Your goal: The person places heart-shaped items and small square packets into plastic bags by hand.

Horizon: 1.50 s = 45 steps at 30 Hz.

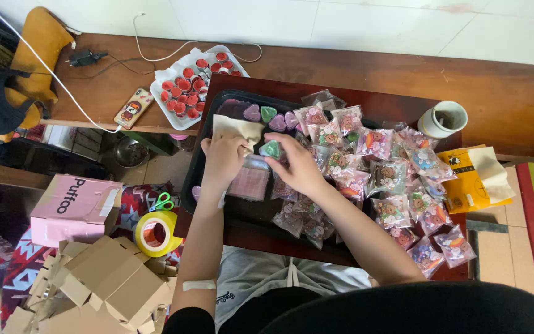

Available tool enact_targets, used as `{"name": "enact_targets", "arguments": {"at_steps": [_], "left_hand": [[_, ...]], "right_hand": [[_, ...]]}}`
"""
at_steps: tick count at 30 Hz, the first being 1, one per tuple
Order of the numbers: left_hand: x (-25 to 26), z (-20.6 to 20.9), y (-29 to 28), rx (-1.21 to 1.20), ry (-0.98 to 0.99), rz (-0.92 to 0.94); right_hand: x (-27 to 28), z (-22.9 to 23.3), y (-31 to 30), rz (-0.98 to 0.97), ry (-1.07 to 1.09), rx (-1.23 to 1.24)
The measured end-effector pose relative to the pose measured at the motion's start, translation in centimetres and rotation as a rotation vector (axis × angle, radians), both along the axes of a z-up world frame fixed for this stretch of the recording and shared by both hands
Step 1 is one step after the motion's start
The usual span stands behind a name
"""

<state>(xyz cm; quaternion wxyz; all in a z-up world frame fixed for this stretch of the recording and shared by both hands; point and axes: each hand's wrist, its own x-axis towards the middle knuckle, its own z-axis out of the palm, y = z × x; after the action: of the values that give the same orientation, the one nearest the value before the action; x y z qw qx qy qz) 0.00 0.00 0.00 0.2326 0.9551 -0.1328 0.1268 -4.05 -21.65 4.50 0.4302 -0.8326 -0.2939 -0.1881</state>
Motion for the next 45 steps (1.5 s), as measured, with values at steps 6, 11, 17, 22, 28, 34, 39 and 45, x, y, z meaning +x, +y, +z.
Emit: {"name": "enact_targets", "arguments": {"at_steps": [6,11,17,22,28,34,39,45], "left_hand": [[-0.6,2.4,-0.6,-0.113,0.184,-0.077],[-0.3,1.6,-0.4,-0.189,0.094,-0.216],[-0.5,3.9,-0.8,-0.233,0.024,-0.138],[-1.6,7.8,-0.9,-0.246,-0.369,-0.238],[-1.2,6.7,-0.3,-0.471,0.114,-0.427],[-3.3,5.1,0.1,-0.278,-0.050,-0.288],[-8.2,5.3,0.5,-0.135,-0.085,-0.435],[-8.4,4.0,1.3,-0.347,0.353,-0.523]], "right_hand": [[-0.6,0.3,1.5,0.143,0.617,0.298],[-0.2,-2.0,1.0,0.165,0.311,0.075],[-0.2,-2.1,1.3,0.132,0.261,0.096],[0.3,-1.8,0.2,0.010,0.153,0.145],[-0.7,4.6,-1.6,-0.014,0.543,0.277],[-2.4,6.2,-3.2,0.171,0.363,-0.106],[-5.1,5.6,-3.6,0.252,0.524,-0.219],[-7.4,5.1,-2.9,0.102,0.568,-0.168]]}}
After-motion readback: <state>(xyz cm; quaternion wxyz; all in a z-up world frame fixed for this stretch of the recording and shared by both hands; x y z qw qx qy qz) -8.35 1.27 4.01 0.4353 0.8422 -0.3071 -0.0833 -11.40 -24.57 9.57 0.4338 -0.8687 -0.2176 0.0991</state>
